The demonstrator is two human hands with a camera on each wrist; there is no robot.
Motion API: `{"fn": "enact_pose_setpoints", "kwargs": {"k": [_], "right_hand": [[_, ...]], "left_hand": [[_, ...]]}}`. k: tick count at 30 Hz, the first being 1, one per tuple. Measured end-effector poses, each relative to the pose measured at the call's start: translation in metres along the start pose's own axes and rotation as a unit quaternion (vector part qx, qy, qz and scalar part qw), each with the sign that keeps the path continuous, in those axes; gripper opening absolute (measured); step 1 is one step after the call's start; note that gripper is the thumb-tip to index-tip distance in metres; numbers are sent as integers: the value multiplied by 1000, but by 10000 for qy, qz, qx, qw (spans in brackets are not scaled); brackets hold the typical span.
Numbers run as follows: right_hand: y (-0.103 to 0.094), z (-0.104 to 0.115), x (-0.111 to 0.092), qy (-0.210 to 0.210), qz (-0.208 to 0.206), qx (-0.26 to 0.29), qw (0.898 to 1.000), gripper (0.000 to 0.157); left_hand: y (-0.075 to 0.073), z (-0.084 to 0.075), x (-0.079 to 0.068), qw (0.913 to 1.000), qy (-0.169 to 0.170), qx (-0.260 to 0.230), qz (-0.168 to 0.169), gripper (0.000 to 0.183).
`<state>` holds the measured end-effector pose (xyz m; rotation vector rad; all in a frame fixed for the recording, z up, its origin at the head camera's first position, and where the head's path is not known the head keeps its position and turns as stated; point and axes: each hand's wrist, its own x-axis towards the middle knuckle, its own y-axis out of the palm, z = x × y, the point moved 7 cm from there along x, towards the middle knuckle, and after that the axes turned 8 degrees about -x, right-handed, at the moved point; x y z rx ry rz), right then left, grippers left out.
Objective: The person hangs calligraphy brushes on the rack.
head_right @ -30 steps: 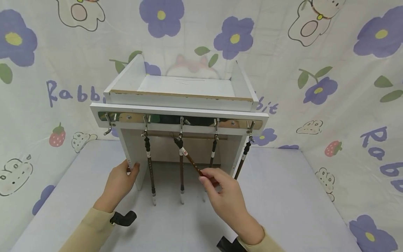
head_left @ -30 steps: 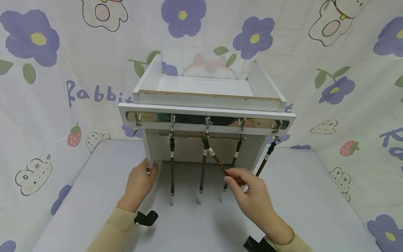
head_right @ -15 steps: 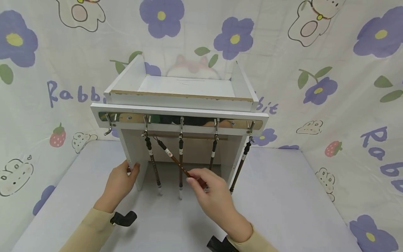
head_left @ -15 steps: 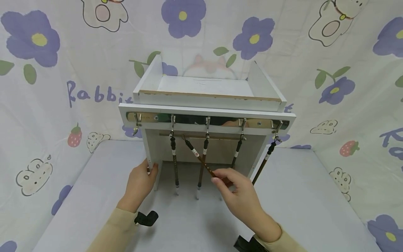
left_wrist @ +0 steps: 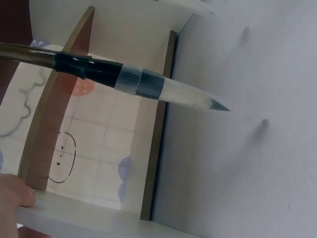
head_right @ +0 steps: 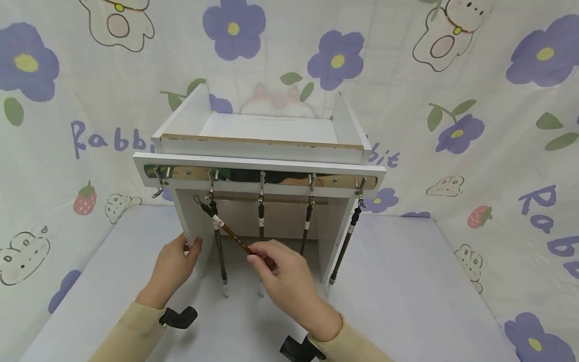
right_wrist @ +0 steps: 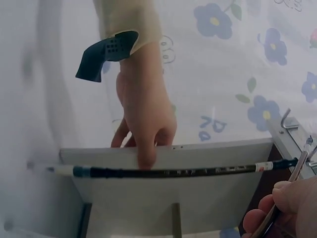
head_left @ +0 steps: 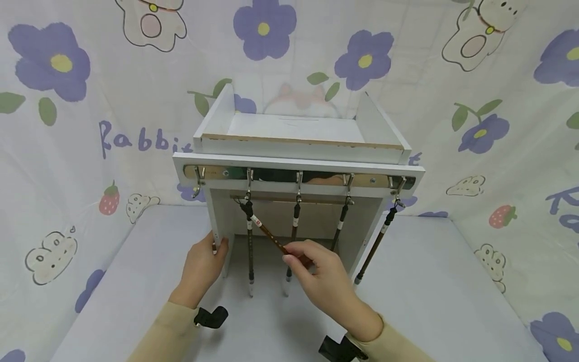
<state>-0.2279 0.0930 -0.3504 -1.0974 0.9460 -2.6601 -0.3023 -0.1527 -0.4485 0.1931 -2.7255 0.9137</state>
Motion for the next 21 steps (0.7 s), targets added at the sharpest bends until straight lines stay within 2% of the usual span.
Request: {"fn": "enact_pose_setpoints", "kwargs": {"k": [9, 21], "right_hand": [[19, 13, 10, -40, 145, 236, 9996, 14], [40, 28, 22, -255, 227, 163, 9993, 13]], "left_hand": [[-1, -1, -1, 10000, -7, -10, -28, 38], [0, -1, -1, 9999, -109, 69, -39, 36]]}}
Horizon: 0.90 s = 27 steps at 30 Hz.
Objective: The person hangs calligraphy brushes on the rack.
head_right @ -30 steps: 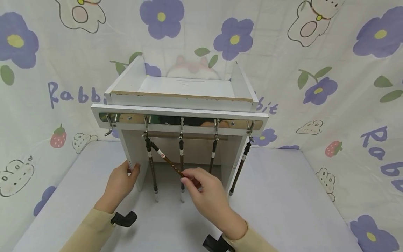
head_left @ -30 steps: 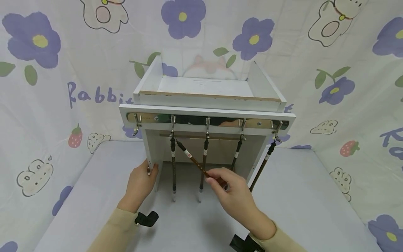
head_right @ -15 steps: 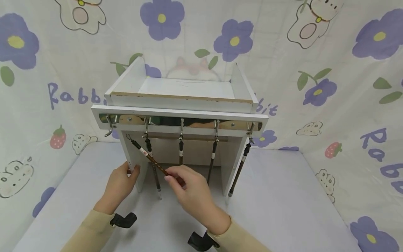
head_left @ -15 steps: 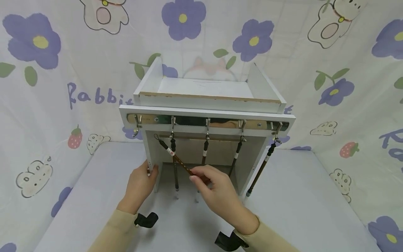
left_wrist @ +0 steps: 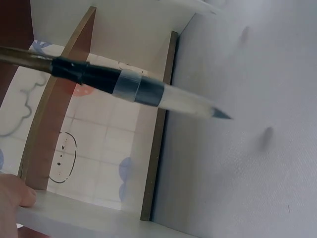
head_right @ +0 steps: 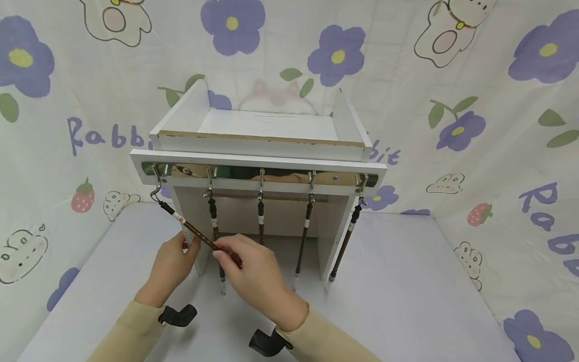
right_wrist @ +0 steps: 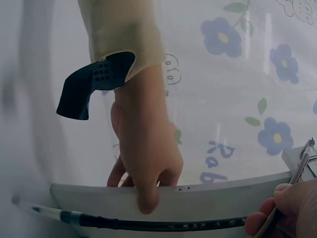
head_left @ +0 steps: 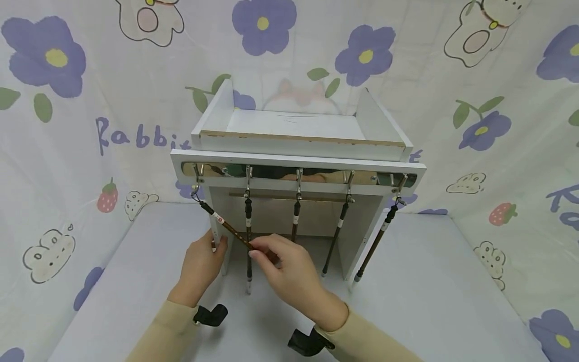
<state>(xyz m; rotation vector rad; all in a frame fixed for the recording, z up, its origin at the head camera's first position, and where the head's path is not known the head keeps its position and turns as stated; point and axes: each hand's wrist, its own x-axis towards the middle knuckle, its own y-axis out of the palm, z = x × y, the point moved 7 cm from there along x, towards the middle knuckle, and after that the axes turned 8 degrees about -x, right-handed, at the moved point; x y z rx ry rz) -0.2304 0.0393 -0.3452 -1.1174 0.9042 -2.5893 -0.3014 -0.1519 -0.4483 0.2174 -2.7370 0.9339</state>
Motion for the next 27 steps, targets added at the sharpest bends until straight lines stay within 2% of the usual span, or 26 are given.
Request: {"fn": "enact_pose_setpoints", "kwargs": {"k": [15, 27], "right_hand": [[7, -1, 8, 271, 162, 256, 9992, 13], [7, 6, 9, 394, 151, 372, 9984, 10]], "left_hand": [[-1, -2, 0, 10000, -12, -26, -45, 33], [0, 1, 0, 10000, -45, 44, -49, 33]]}}
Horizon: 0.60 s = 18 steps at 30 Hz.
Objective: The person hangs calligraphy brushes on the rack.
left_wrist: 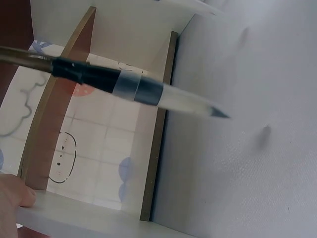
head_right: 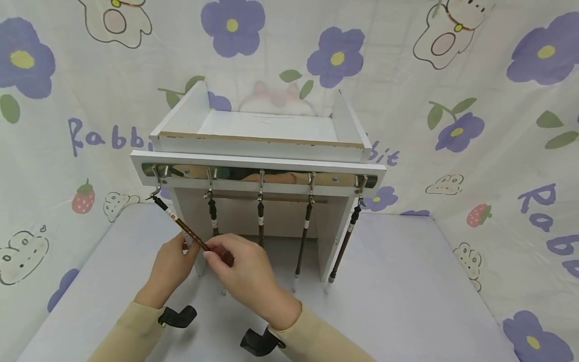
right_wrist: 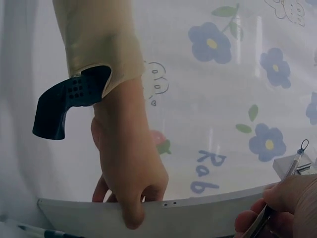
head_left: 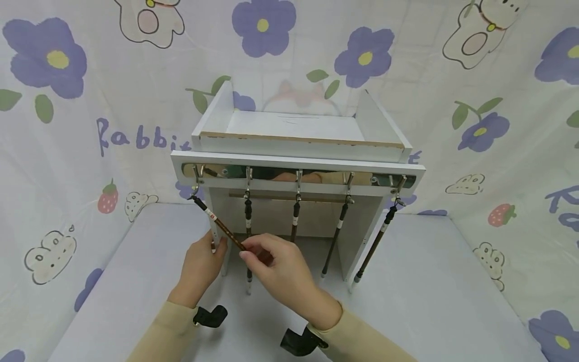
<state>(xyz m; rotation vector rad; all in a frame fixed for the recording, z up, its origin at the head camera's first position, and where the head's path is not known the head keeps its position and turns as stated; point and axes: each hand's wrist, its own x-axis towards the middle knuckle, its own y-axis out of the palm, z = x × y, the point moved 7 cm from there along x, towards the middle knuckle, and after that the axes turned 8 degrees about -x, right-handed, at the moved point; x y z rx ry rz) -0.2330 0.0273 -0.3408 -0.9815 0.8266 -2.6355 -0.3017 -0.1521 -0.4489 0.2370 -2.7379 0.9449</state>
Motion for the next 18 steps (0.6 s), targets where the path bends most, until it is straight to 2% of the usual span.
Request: {"fn": "enact_pose_setpoints", "kwargs": {"k": [11, 18], "right_hand": [[-4, -2, -1, 197, -113, 175, 9996, 12], [-6, -4, -1, 330, -323, 366, 9983, 22]], "left_hand": [[0, 1, 0, 10000, -43, -56, -3, 35], [0, 0, 0, 9999, 126, -24, -55, 38]]}}
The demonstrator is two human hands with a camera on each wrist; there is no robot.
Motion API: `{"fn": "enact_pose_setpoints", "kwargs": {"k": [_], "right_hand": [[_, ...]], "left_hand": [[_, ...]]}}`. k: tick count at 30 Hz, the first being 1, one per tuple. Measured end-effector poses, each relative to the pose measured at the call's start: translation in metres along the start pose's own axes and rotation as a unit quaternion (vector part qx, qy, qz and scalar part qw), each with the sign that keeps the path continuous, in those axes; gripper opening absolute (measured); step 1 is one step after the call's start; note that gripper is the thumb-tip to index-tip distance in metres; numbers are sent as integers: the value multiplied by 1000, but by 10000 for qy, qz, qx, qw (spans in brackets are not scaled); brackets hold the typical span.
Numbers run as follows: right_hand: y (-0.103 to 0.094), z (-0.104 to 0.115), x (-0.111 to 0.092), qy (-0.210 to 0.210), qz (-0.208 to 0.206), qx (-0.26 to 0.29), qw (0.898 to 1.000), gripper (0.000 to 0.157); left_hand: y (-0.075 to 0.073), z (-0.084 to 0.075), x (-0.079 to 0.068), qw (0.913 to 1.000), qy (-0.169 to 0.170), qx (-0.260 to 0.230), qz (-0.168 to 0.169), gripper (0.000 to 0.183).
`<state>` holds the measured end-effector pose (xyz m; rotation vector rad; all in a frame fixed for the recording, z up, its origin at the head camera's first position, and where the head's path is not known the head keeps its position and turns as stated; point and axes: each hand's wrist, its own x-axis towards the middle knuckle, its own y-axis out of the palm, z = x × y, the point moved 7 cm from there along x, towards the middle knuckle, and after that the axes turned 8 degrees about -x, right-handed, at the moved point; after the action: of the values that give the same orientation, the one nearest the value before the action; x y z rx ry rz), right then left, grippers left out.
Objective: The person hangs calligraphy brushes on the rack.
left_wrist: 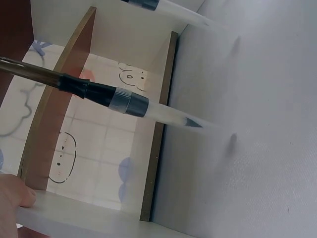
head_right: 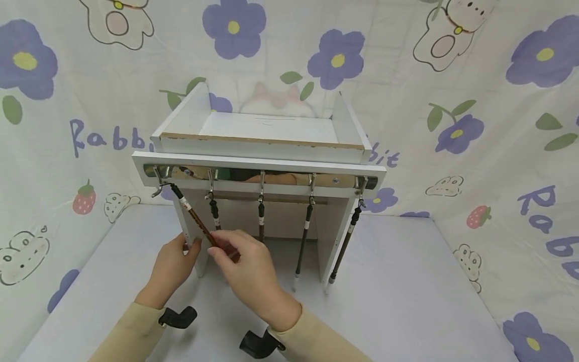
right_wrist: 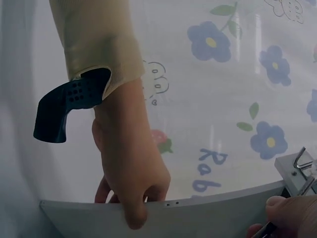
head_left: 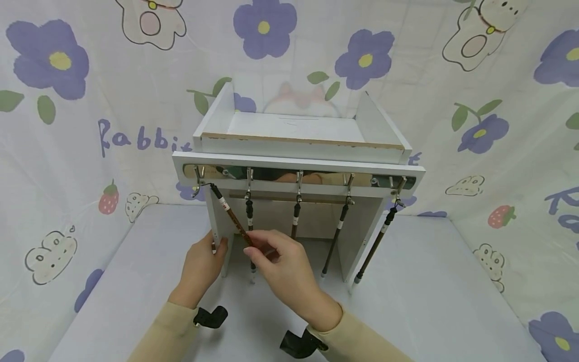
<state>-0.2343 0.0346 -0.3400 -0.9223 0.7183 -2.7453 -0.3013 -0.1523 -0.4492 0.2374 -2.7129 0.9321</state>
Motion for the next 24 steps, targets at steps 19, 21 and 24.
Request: {"fn": "enact_pose_setpoints", "kwargs": {"k": [19, 21, 24], "right_hand": [[-1, 10, 3, -539, -390, -841, 9942, 16], [-2, 10, 3, -535, -433, -908, 9935, 16], [-3, 10, 4, -549, -515, -1019, 9919, 15]], "left_hand": [[-2, -4, -2, 9998, 186, -11, -48, 31], [-3, -5, -2, 9998, 199, -13, -56, 32], [-3, -6, -2, 9997, 226, -23, -66, 33]]}}
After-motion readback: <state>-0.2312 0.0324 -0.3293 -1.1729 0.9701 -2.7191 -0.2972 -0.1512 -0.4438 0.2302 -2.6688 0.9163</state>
